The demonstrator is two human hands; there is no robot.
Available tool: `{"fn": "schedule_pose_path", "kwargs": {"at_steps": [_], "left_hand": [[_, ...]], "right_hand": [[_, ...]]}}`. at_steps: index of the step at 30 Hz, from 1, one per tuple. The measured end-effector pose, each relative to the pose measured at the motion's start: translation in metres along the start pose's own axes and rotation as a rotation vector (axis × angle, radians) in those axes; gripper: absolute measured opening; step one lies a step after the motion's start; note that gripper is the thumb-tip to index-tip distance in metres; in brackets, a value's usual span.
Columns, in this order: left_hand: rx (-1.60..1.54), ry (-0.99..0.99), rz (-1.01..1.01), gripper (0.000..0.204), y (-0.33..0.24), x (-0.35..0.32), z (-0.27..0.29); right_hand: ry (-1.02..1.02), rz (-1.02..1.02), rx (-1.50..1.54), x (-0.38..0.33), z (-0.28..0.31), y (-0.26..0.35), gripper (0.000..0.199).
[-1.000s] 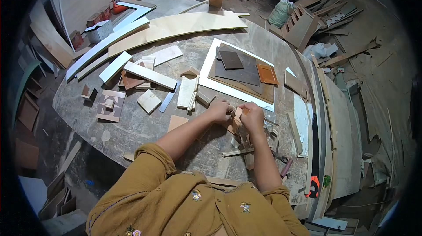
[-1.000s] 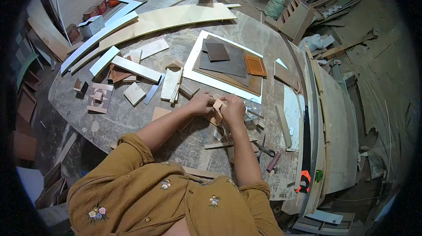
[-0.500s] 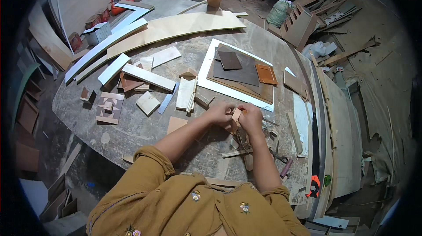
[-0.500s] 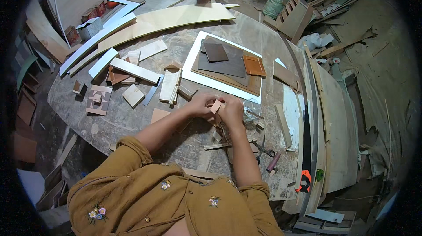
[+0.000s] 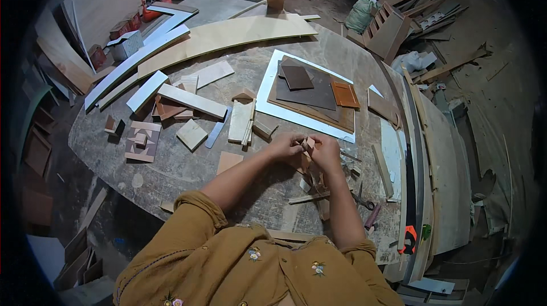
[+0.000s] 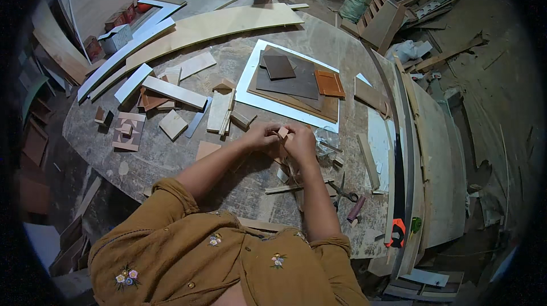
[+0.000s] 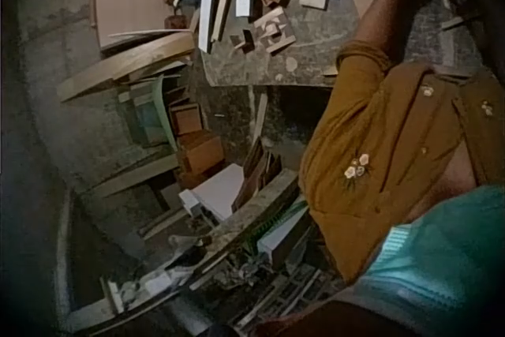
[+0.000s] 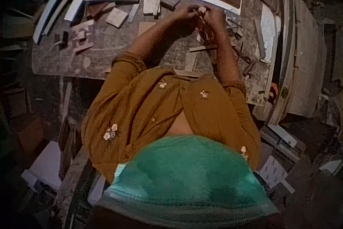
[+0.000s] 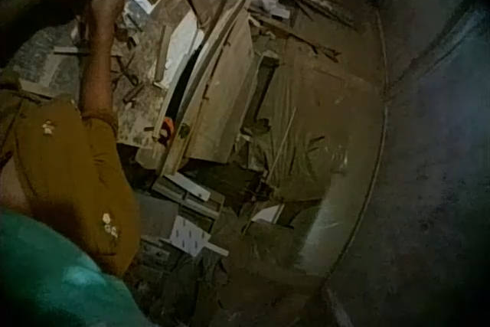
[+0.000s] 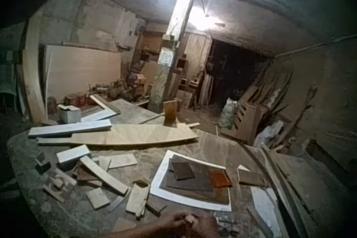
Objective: Assembling small wooden components and using scissors to trim materials.
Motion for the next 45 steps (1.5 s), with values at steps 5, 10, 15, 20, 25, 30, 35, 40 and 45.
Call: {"fn": "schedule_pose_path", "kwargs": {"at_steps": [5,10,15,20,25,30,35,40,45], "left_hand": [[0.109,-0.006,-0.025,0.032,-0.007,-0.004,0.002],[0.105,0.000,-0.004,0.031,0.000,-0.002,-0.002],[0.093,-0.047,0.001,0.030,0.011,-0.002,-0.002],[0.075,-0.049,0.054,0.030,0.000,-0.004,0.001],[0.062,-0.087,0.053,0.029,-0.007,-0.005,0.004],[0.001,-0.075,0.053,0.026,0.004,-0.005,0.001],[0.071,-0.029,0.061,0.027,0.015,-0.002,-0.002],[-0.169,-0.032,0.039,0.034,0.016,-0.001,-0.007],[-0.161,-0.045,0.008,0.050,-0.006,-0.006,0.000]], "right_hand": [[0.152,-0.086,0.085,0.002,-0.013,-0.019,0.034],[0.109,-0.141,0.259,0.002,-0.010,-0.025,0.029],[-0.102,0.151,0.067,-0.003,0.009,0.010,0.017],[-0.134,0.325,-0.102,-0.012,0.011,0.023,0.013],[-0.084,0.352,-0.184,-0.022,0.011,0.027,0.018],[-0.094,0.246,-0.121,-0.025,0.011,0.025,0.021],[-0.066,0.185,-0.112,-0.020,0.011,0.022,0.021],[-0.127,0.136,-0.035,-0.012,0.008,0.015,0.019],[-0.339,0.055,0.069,-0.004,0.013,-0.016,0.017]]}}
Point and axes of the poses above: each hand's wrist, its own x-axis towards the middle knuckle, its own z-axis out of the back of the hand, y = z × x, the point moved 7 cm from there along x, towards the middle knuckle, and after that the axes turned 8 degrees about -y, right-handed, at the moved point
